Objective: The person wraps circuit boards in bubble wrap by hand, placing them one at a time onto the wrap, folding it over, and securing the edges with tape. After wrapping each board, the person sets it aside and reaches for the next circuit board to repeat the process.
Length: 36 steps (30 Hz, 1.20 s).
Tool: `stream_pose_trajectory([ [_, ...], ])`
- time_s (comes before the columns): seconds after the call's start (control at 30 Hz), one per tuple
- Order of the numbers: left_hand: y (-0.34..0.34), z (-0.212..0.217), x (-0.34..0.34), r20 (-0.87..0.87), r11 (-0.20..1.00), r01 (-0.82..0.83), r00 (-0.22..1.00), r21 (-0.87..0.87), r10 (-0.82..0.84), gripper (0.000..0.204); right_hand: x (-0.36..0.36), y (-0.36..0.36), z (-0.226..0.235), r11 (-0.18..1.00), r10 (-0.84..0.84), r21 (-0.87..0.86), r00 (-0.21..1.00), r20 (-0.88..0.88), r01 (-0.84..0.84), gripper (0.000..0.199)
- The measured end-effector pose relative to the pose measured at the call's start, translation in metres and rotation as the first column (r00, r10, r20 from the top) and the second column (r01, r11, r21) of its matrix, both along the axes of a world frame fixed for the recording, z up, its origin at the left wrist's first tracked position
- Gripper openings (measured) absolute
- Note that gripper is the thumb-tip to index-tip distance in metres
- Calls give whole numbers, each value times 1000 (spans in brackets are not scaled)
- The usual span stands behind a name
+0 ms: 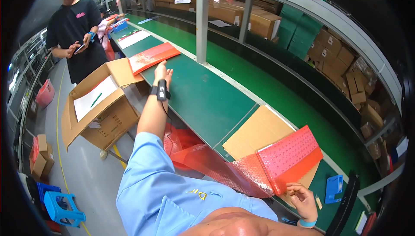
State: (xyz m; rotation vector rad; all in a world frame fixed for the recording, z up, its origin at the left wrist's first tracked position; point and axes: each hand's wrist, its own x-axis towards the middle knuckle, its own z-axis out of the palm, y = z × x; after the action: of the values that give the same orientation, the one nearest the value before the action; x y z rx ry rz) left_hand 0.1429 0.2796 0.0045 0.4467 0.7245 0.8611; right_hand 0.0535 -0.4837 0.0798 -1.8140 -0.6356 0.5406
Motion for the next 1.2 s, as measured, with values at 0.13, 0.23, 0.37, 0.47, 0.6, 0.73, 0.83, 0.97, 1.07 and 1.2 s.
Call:
stream_pose_trajectory([
  [0.13,-175,24,32,-166,781,197,979,592,-120,71,-2,-26,-7,957,-56,-248,935,351,151,37],
  [0.23,-265,48,13,-291,417,443,878,793,-379,58,44,-16,-8,899,-57,-310,785,617,309,41],
  [0.37,-383,74,18,-652,-591,346,615,729,-444,45,127,-24,-59,859,-227,-225,736,638,461,47],
  [0.47,-455,64,36,-780,-848,133,483,514,-397,57,154,-15,-75,683,-284,-300,620,731,666,60],
  [0.6,-491,18,74,-832,-813,259,365,522,-418,66,148,-1,-86,660,-193,-453,718,669,599,67],
  [0.73,-502,-1,76,-803,-761,271,295,590,-517,69,156,-11,-96,698,-178,-429,719,672,573,70],
  [0.83,-498,0,76,-814,-788,256,347,559,-465,73,157,-8,-96,697,-180,-430,721,669,574,68],
  [0.97,-502,6,75,-816,-792,236,316,563,-485,75,153,-10,-94,687,-183,-451,736,652,570,67],
  [1.07,-506,2,76,-805,-796,225,369,562,-465,75,156,-16,-100,698,-236,-391,708,666,601,67],
  [1.2,-491,-7,76,-798,-793,216,373,570,-473,76,149,-5,-100,730,-220,-389,732,645,562,67],
])
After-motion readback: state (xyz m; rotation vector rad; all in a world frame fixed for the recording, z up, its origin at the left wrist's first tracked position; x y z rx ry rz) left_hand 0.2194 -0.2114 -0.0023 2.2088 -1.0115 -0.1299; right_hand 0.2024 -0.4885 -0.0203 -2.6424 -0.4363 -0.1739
